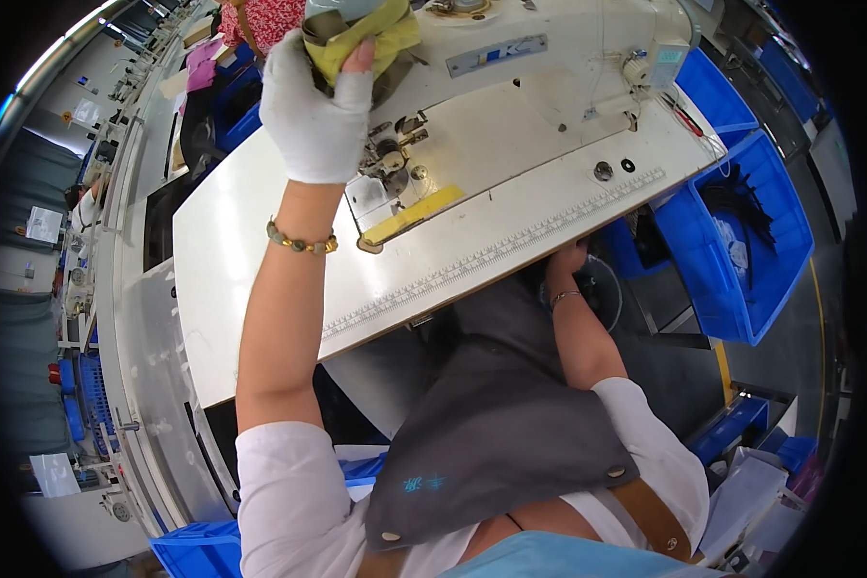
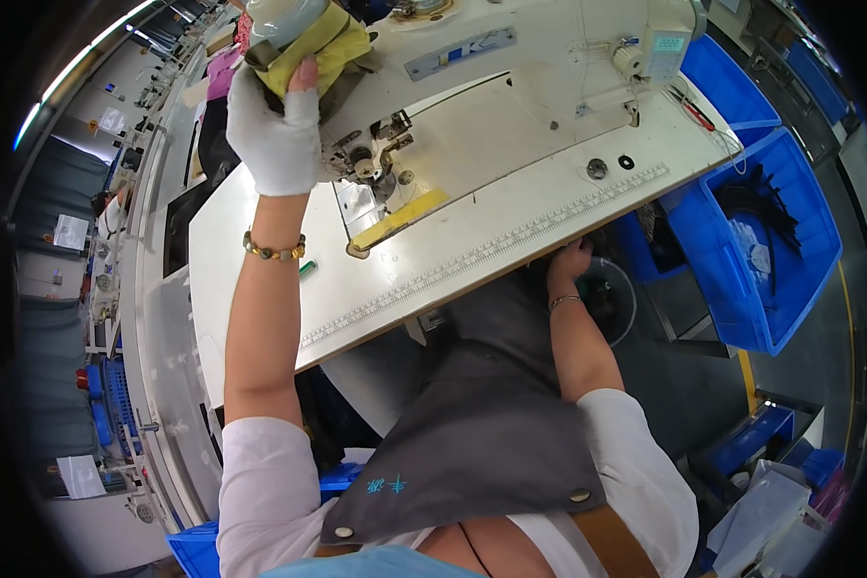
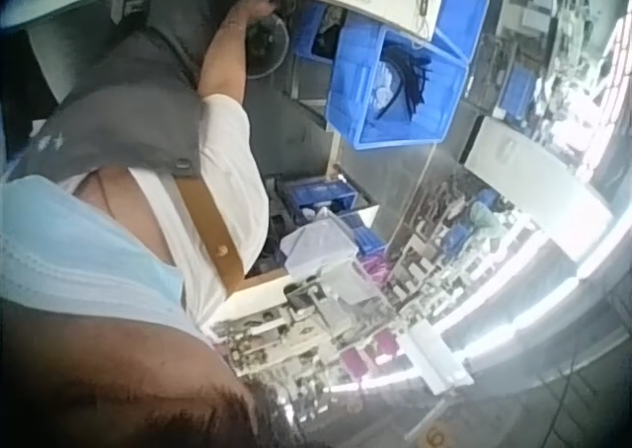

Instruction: Oiling and cleaning the internal components of an industrial sewing machine.

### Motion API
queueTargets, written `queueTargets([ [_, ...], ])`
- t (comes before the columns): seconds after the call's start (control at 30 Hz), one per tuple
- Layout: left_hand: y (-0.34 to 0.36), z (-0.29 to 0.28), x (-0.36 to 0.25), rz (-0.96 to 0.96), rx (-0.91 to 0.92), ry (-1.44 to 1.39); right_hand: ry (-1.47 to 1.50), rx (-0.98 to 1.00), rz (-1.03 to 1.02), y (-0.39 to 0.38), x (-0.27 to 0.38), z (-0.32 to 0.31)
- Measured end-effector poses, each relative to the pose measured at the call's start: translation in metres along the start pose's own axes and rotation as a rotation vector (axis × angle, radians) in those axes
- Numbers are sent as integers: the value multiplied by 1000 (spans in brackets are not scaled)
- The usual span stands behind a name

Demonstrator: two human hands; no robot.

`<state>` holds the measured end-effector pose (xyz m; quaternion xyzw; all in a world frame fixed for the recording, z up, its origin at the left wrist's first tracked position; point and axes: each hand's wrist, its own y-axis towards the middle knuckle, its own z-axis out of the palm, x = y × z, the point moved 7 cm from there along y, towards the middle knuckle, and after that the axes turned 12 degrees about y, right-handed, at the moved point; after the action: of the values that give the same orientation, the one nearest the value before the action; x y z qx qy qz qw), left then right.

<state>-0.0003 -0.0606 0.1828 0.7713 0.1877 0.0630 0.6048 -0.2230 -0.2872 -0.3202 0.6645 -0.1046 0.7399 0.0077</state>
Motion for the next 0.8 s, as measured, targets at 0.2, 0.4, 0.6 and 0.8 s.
queueTargets([
  [0.2, -2, 2, 0, 0, -32, -94, -124, 41, -123, 17, 16, -1],
  [0.4, 0, -35, -2, -212, -95, -325, -58, 215, -157, 26, 21, 6],
  [0.6, -66, -143, 6, -197, 60, 84, -78, 311, -230, 42, 2, -3],
  [0.8, -164, -181, 49, -1095, 263, -393, -76, 327, -214, 14, 1, 11],
])
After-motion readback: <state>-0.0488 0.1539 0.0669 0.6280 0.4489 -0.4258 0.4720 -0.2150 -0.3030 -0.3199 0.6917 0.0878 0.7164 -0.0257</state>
